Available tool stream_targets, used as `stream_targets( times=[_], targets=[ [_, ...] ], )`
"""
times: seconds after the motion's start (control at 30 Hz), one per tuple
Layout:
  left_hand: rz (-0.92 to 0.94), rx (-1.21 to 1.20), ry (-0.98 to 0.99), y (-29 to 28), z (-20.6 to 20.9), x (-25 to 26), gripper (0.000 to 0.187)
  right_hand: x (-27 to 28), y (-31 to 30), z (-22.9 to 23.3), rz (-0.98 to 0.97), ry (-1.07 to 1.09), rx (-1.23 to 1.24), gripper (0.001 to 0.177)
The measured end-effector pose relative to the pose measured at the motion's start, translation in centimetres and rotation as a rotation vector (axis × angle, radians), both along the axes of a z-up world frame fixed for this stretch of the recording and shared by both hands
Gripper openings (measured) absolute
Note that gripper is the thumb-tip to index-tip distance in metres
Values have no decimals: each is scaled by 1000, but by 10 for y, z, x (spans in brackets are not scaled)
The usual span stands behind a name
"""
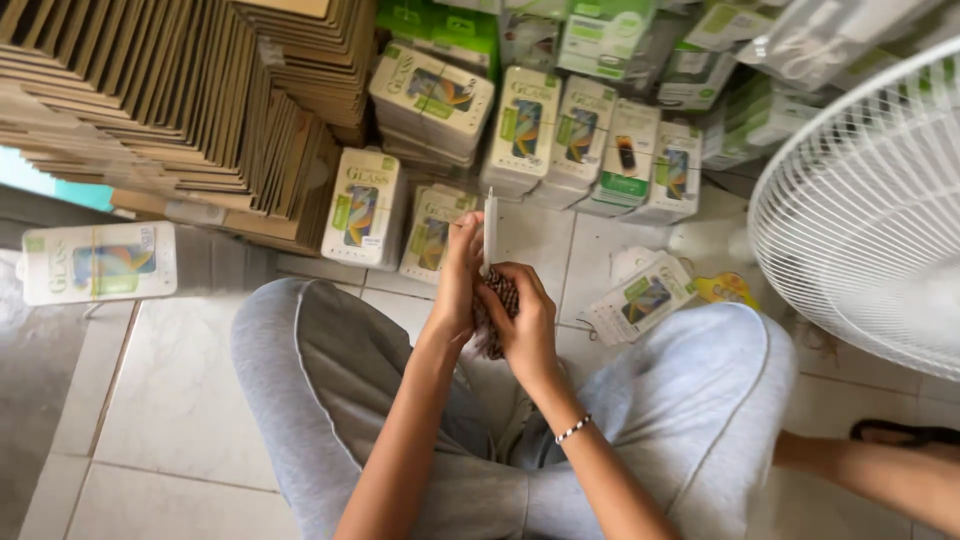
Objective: Wipe dust off of phone screen protector boxes using a small cloth.
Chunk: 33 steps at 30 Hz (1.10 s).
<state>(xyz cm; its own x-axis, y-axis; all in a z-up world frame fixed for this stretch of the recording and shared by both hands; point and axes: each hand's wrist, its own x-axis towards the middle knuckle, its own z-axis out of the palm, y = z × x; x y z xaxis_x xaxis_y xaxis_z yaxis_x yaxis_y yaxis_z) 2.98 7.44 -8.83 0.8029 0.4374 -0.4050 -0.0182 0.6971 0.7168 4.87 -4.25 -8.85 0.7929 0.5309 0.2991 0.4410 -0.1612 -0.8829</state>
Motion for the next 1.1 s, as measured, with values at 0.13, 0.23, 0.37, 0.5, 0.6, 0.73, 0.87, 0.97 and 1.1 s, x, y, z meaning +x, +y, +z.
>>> stream_targets(
  times=[0.13,0.23,0.37,0.5,0.6,0.73,0.87,0.97,1.1],
  targets=[
    [21,-19,114,34,-93,-3,43,13,30,-77,5,233,-127,19],
    [18,214,284,50,-147,-7,39,21,44,-131,-20,434,-199,14],
    [22,698,713,59,-170,4,41,41,65,-183,-49,680,-80,16],
    [12,860,773,71,-220,14,47,58,84,-221,-146,481,-313,18],
    [71,1095,634,78,-251,11,57,72,87,-245,-113,496,-332,19],
    [-51,1265,716,56,-217,13,51,97,44,-263,-208,345,-357,26],
    [-247,1190,630,12,-180,46,45,130,-55,-288,-499,360,-155,24],
    [-380,1275,356,-34,-177,76,38,142,-134,-308,-868,399,-3,24],
    [-666,1071,142,-107,-185,113,30,142,-200,-305,-1457,578,-2,29]
  ],
)
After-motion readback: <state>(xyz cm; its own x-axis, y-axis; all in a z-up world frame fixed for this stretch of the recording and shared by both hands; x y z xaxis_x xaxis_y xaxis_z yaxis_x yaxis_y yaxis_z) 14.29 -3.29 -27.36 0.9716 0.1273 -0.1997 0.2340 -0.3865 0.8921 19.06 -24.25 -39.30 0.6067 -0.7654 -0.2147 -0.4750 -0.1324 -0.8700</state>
